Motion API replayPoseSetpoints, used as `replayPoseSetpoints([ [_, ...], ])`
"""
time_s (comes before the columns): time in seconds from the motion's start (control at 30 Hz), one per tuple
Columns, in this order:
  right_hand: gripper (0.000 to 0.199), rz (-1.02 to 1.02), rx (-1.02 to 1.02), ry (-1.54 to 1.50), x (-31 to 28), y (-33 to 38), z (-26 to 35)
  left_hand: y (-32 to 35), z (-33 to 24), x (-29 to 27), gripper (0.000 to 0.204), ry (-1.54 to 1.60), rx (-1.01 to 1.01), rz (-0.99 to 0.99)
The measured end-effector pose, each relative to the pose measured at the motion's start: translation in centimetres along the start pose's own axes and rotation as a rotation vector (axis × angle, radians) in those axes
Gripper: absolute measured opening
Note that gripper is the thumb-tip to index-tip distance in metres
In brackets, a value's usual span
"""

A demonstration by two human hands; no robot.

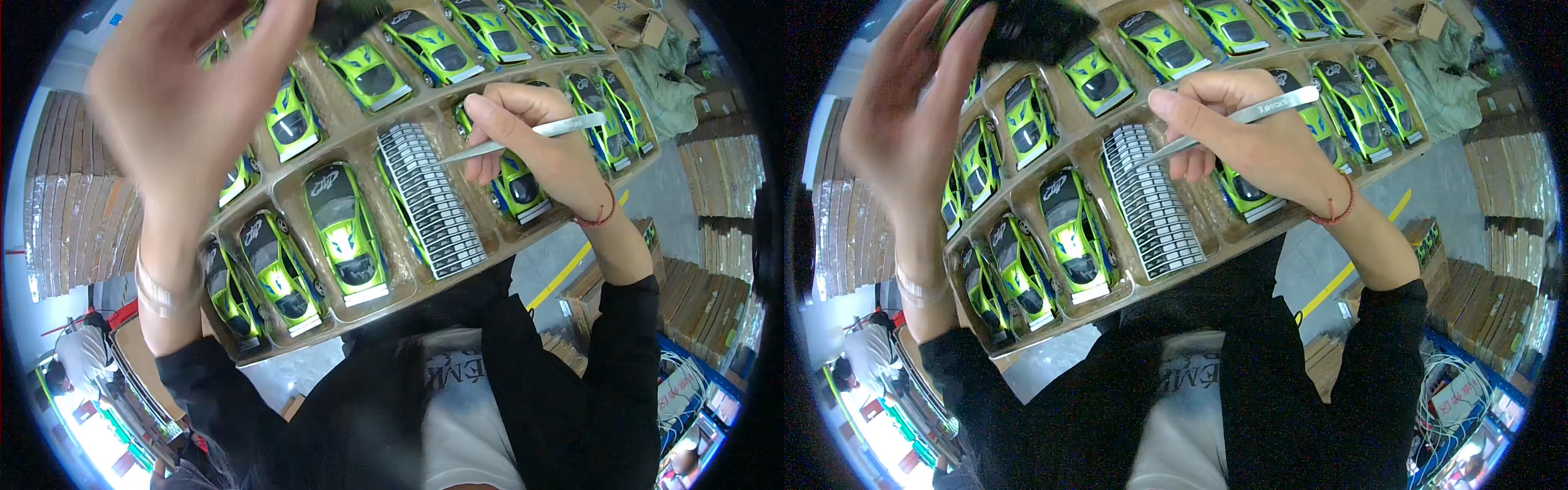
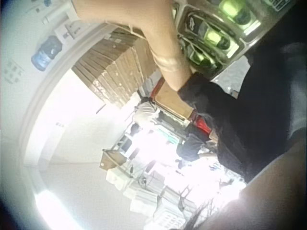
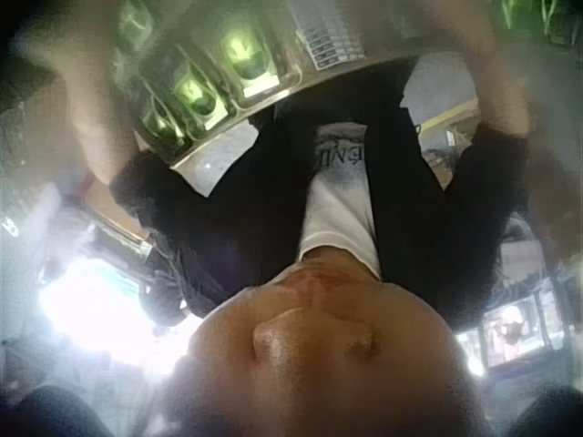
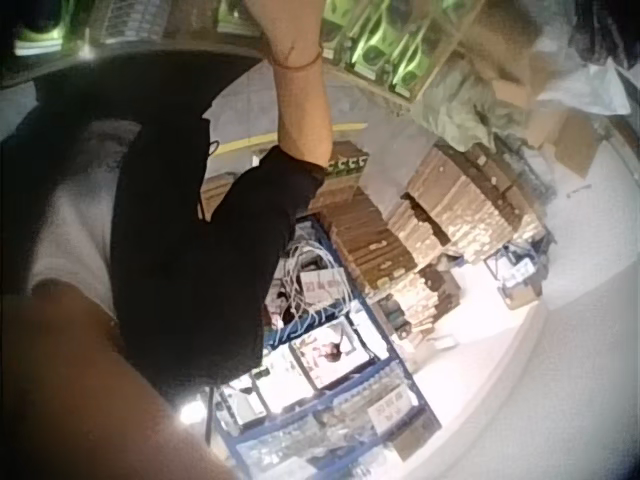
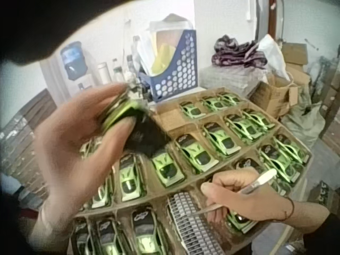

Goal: The person attaches small parts to the chassis of toy cars using tweezers.

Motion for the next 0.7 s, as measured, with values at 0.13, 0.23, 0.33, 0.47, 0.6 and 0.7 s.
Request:
replayPoseSetpoints([
  [0.13,0.036,-0.005,0.045,0.026,0.7,-0.7,-0.3,4.8,-1.9,-2.7,0.038,0.079,-0.054,0.022],
  [0.23,0.034,-0.018,0.074,0.027,1.3,-0.9,-0.3,6.3,-1.4,-3.0,0.038,0.147,-0.089,0.034],
  [0.33,0.033,-0.021,0.087,0.049,1.6,-0.8,-0.7,6.5,-1.2,-1.9,0.039,0.222,-0.109,0.054],
  [0.47,0.031,-0.021,0.072,0.001,1.7,-0.6,-1.2,7.2,-1.0,-0.6,0.039,0.333,-0.126,0.093],
  [0.6,0.029,0.0,0.083,-0.018,1.7,-0.7,-1.2,8.4,-0.2,-0.5,0.04,0.437,-0.143,0.132],
  [0.7,0.028,0.01,0.055,-0.025,1.9,-0.7,-1.0,8.3,-1.0,-0.5,0.045,0.454,-0.067,0.178],
])
Point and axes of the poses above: each hand's wrist, its own y-axis away from the middle knuckle, its own x-axis out of the palm, z = x × y, the point moved 9 cm from there along -y, towards the middle knuckle, and after that the axes turned 7 degrees about z, right-handed, at the moved point
